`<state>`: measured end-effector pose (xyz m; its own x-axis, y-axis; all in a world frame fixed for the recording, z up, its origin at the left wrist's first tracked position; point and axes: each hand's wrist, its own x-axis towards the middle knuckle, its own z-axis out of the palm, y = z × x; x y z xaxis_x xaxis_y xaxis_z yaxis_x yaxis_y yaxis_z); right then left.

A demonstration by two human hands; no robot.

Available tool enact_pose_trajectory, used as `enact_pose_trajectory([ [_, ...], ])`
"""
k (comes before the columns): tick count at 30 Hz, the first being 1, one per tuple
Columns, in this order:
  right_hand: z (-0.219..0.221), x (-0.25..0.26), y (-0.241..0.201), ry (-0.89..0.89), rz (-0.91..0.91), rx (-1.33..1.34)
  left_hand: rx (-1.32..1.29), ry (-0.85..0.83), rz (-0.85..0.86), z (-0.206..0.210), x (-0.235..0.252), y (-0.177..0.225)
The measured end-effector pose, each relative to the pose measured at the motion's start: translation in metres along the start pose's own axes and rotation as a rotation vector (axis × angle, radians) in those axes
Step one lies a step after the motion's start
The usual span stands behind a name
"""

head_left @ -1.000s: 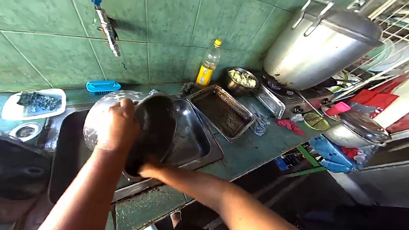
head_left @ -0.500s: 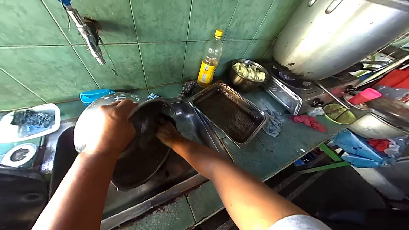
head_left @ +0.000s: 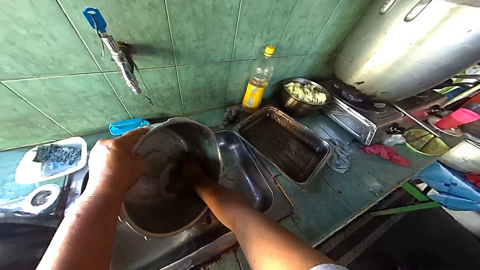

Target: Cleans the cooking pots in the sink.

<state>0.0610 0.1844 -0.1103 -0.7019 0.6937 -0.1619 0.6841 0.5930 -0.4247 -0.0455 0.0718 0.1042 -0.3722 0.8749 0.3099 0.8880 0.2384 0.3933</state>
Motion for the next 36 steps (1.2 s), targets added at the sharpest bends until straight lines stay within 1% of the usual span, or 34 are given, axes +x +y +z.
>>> enact_pose_trajectory([
  [2,0.006,0.003,-0.006,0.005,0.17,0.03,-0.032,0.027,-0.069,0.004,-0.003,-0.001],
  [3,0.011,-0.005,-0.015,-0.022,0.191,0.051,-0.038,0.042,-0.099,0.006,-0.004,-0.001],
  [4,0.011,-0.018,-0.03,-0.101,0.167,0.081,-0.038,0.055,-0.12,0.007,-0.005,0.0],
  [5,0.004,-0.034,-0.049,-0.197,0.11,0.118,-0.035,0.061,-0.134,0.007,-0.006,0.002],
  [6,-0.006,-0.05,-0.068,-0.252,0.02,0.183,-0.03,0.054,-0.146,0.008,-0.008,0.006],
  [7,-0.01,-0.061,-0.084,-0.188,-0.116,0.279,-0.024,0.046,-0.153,0.009,-0.009,0.011],
  [8,-0.008,-0.061,-0.094,-0.012,-0.29,0.379,-0.012,0.046,-0.158,0.011,-0.009,0.017],
  [9,-0.025,-0.063,-0.107,0.063,-0.38,0.477,-0.001,0.046,-0.171,0.012,-0.009,0.024],
  [10,-0.054,-0.07,-0.116,0.063,-0.376,0.538,0.017,0.046,-0.183,0.013,-0.01,0.03],
  [11,-0.083,-0.075,-0.118,0.04,-0.322,0.6,0.035,0.043,-0.193,0.014,-0.012,0.035],
  [12,-0.099,-0.07,-0.111,0.07,-0.256,0.616,0.054,0.042,-0.2,0.015,-0.015,0.041],
  [13,-0.107,-0.048,-0.103,0.144,-0.194,0.579,0.058,0.052,-0.202,0.016,-0.017,0.046],
  [14,-0.101,-0.013,-0.093,0.274,-0.126,0.523,0.055,0.064,-0.204,0.017,-0.02,0.052],
  [15,-0.093,0.014,-0.076,0.313,-0.054,0.434,0.051,0.071,-0.207,0.017,-0.023,0.056],
  [16,-0.081,0.029,-0.054,0.334,-0.009,0.369,0.047,0.085,-0.197,0.019,-0.026,0.059],
  [17,-0.068,0.033,-0.031,0.349,0.018,0.301,0.04,0.103,-0.181,0.021,-0.029,0.06],
  [19,-0.057,0.024,-0.005,0.155,0.119,0.199,0.017,0.142,-0.159,0.025,-0.033,0.059],
  [20,-0.05,0.005,-0.001,0.077,0.171,0.211,0.006,0.16,-0.147,0.027,-0.035,0.055],
  [21,-0.042,-0.025,-0.003,0.005,0.197,0.236,-0.005,0.172,-0.137,0.028,-0.037,0.051],
  [23,-0.02,-0.067,-0.014,-0.119,0.128,0.298,-0.026,0.203,-0.125,0.029,-0.037,0.041],
  [25,-0.02,-0.083,-0.046,-0.301,0.021,0.328,-0.053,0.224,-0.133,0.029,-0.041,0.035],
  [26,-0.024,-0.084,-0.065,-0.355,-0.051,0.351,-0.063,0.235,-0.132,0.03,-0.044,0.032],
  [27,-0.036,-0.087,-0.086,-0.35,-0.087,0.467,-0.068,0.25,-0.121,0.031,-0.049,0.028],
  [28,-0.05,-0.092,-0.105,-0.305,-0.087,0.64,-0.074,0.268,-0.104,0.031,-0.054,0.024],
  [29,-0.06,-0.097,-0.122,-0.195,-0.054,0.889,-0.081,0.29,-0.088,0.032,-0.06,0.019],
  [30,-0.061,-0.1,-0.134,-0.088,-0.016,1.177,-0.09,0.318,-0.083,0.033,-0.068,0.014],
  [31,-0.059,-0.104,-0.141,-0.038,0.024,1.41,-0.105,0.358,-0.09,0.037,-0.077,0.01],
  [32,-0.052,-0.111,-0.14,-0.027,0.039,1.533,-0.118,0.417,-0.101,0.043,-0.087,0.007],
  [33,-0.04,-0.119,-0.133,-0.016,0.011,1.518,-0.132,0.483,-0.124,0.051,-0.099,0.004],
  [34,-0.028,-0.129,-0.121,0.013,-0.049,1.354,-0.158,0.543,-0.167,0.063,-0.112,0.002],
  [36,-0.003,-0.144,-0.085,0.052,-0.217,0.836,-0.232,0.631,-0.326,0.094,-0.141,-0.004],
])
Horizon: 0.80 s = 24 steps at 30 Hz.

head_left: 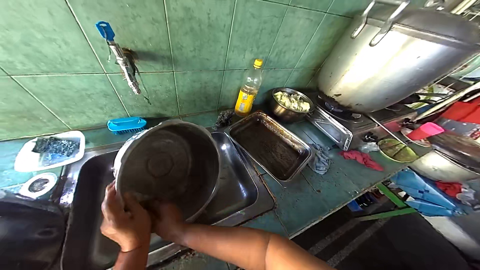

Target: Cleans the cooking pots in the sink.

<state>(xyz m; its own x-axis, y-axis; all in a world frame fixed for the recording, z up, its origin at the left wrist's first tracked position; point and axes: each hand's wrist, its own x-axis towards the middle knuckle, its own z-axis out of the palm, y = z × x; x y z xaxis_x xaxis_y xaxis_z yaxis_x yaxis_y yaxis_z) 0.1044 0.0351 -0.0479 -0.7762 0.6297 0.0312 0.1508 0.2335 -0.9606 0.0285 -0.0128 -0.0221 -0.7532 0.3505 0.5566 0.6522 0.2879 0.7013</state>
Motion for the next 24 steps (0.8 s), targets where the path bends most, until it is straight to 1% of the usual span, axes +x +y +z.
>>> enact_pose_trajectory([
  [1,-0.005,-0.007,0.019,-0.05,-0.05,-0.214,-0.006,0.009,-0.097,0.0,-0.014,-0.012],
  [2,-0.015,-0.009,0.033,-0.144,-0.049,-0.387,-0.02,0.004,-0.178,-0.002,-0.02,-0.023],
  [3,-0.028,-0.004,0.039,-0.262,-0.012,-0.529,-0.048,-0.002,-0.21,-0.006,-0.019,-0.035],
  [4,-0.041,0.002,0.044,-0.377,0.026,-0.64,-0.072,-0.007,-0.199,-0.014,-0.015,-0.045],
  [5,-0.051,0.004,0.051,-0.455,0.043,-0.718,-0.08,-0.029,-0.161,-0.024,-0.008,-0.052],
  [6,-0.059,0.004,0.062,-0.491,0.037,-0.788,-0.079,-0.085,-0.131,-0.034,0.001,-0.054],
  [7,-0.068,0.005,0.069,-0.501,0.028,-0.866,-0.064,-0.156,-0.086,-0.043,0.01,-0.053],
  [9,-0.082,0.006,0.079,-0.463,-0.036,-0.987,-0.018,-0.288,0.102,-0.049,0.024,-0.047],
  [12,-0.086,0.009,0.091,-0.419,-0.108,-1.057,-0.04,-0.301,0.374,-0.039,0.033,-0.03],
  [13,-0.086,0.011,0.089,-0.408,-0.094,-1.064,-0.072,-0.31,0.449,-0.034,0.037,-0.023],
  [14,-0.084,0.014,0.086,-0.405,-0.04,-1.064,-0.101,-0.335,0.51,-0.03,0.041,-0.015],
  [16,-0.069,0.013,0.068,-0.394,0.154,-1.003,-0.148,-0.396,0.549,-0.023,0.044,-0.004],
  [18,-0.04,0.009,0.035,-0.356,0.392,-0.771,-0.171,-0.406,0.494,-0.02,0.04,0.0],
  [19,-0.024,0.011,0.021,-0.318,0.444,-0.637,-0.173,-0.392,0.453,-0.018,0.035,-0.001],
  [20,-0.007,0.015,0.011,-0.251,0.431,-0.495,-0.169,-0.374,0.421,-0.018,0.03,-0.002],
  [21,0.005,0.017,0.001,-0.157,0.36,-0.318,-0.166,-0.355,0.398,-0.019,0.024,-0.003],
  [23,0.017,0.014,-0.014,0.013,0.178,0.069,-0.159,-0.319,0.379,-0.02,0.012,-0.003],
  [24,0.017,0.011,-0.011,0.032,0.094,0.11,-0.149,-0.305,0.378,-0.021,0.007,-0.002],
])
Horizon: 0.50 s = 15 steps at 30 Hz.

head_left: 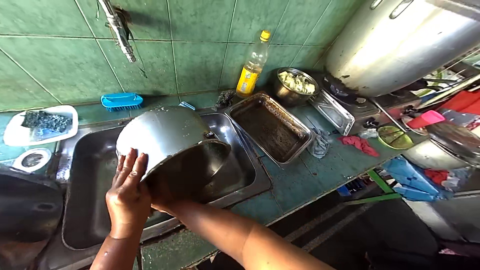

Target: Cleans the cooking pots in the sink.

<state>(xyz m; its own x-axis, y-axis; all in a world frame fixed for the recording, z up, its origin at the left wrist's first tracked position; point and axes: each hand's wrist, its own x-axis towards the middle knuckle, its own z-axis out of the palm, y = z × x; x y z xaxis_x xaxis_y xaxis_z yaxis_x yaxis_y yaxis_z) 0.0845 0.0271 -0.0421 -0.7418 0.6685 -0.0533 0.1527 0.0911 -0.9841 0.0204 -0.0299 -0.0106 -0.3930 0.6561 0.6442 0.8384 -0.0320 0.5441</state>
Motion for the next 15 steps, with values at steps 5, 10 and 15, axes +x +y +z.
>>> enact_pose_trajectory([
  [5,-0.087,-0.012,0.041,-0.362,0.215,-0.857,0.115,-0.101,-0.032,-0.007,-0.008,0.014],
  [10,-0.16,0.033,0.014,-0.269,-0.032,-1.5,0.102,-0.123,-0.072,0.0,-0.007,0.026],
  [15,-0.12,-0.007,0.043,-0.215,0.166,-1.07,0.062,-0.073,-0.1,0.008,-0.012,0.032],
])
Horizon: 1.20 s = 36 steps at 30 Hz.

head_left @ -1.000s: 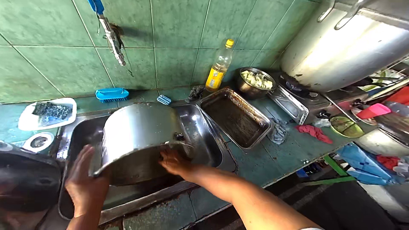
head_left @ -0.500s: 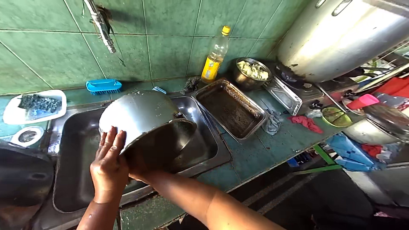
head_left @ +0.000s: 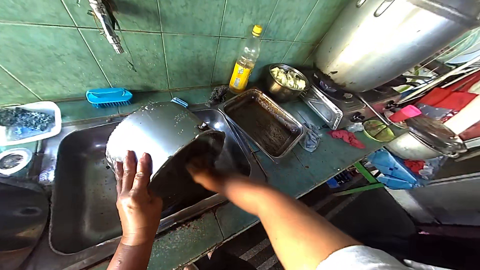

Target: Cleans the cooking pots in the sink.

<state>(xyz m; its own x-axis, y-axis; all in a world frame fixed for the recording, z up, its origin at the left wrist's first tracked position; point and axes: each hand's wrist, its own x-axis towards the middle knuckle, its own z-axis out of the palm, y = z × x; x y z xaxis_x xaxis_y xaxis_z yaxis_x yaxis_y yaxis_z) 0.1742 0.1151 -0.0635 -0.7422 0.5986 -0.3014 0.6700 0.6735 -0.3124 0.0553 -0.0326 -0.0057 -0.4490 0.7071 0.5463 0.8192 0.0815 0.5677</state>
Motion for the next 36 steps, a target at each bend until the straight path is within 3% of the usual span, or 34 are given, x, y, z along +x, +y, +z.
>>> enact_pose_trajectory([
  [2,0.018,-0.014,-0.051,-0.001,0.026,0.366,-0.016,0.01,-0.018,0.001,0.0,0.001],
  [4,-0.011,-0.009,-0.101,-0.055,-0.072,0.54,-0.021,0.025,-0.016,0.001,-0.001,-0.001],
  [6,-0.022,-0.013,-0.117,0.116,-0.208,0.621,-0.016,0.027,-0.013,-0.001,-0.002,-0.003],
  [7,-0.009,-0.011,-0.115,0.189,-0.254,0.652,-0.003,0.024,-0.009,-0.002,-0.002,-0.003],
  [9,0.021,-0.003,-0.084,0.058,-0.27,0.587,0.024,0.001,-0.011,-0.004,0.002,-0.004],
  [11,0.021,-0.001,-0.034,-0.12,-0.161,0.35,0.038,-0.03,-0.021,-0.009,0.005,-0.006],
  [13,-0.005,0.017,0.008,-0.128,-0.166,-0.033,0.027,-0.035,-0.015,-0.009,0.006,-0.007],
  [14,-0.015,0.033,0.019,-0.052,-0.167,-0.19,0.012,-0.034,-0.016,-0.007,0.004,-0.006],
  [16,-0.012,0.06,0.027,0.252,-0.096,-0.221,-0.015,-0.041,-0.02,-0.007,0.0,-0.005],
  [17,-0.004,0.069,0.023,0.377,-0.029,-0.135,-0.018,-0.039,-0.021,-0.006,0.0,-0.004],
  [19,0.017,0.056,0.001,0.436,0.082,0.12,-0.023,-0.026,-0.024,-0.006,-0.001,-0.002],
  [21,0.014,0.008,-0.038,0.328,0.15,0.384,-0.027,0.001,-0.019,-0.005,0.0,-0.001],
  [23,-0.001,-0.011,-0.076,0.233,0.053,0.398,-0.027,0.028,-0.006,-0.004,0.001,-0.003],
  [26,-0.017,-0.026,-0.095,0.077,-0.155,0.398,-0.037,0.031,0.005,-0.008,-0.002,-0.01],
  [27,-0.022,-0.027,-0.099,0.035,-0.196,0.526,-0.047,0.03,0.003,-0.011,-0.003,-0.012],
  [28,-0.029,-0.025,-0.109,0.026,-0.21,0.687,-0.058,0.029,0.0,-0.013,-0.003,-0.014],
  [30,-0.045,-0.015,-0.13,0.039,-0.24,0.661,-0.071,0.041,0.002,-0.013,-0.004,-0.015],
  [33,0.008,0.009,-0.12,0.117,-0.311,0.717,-0.068,0.07,-0.026,-0.011,-0.005,-0.013],
  [36,0.022,0.007,-0.067,-0.049,-0.016,0.571,-0.054,0.067,-0.056,-0.01,-0.007,-0.009],
])
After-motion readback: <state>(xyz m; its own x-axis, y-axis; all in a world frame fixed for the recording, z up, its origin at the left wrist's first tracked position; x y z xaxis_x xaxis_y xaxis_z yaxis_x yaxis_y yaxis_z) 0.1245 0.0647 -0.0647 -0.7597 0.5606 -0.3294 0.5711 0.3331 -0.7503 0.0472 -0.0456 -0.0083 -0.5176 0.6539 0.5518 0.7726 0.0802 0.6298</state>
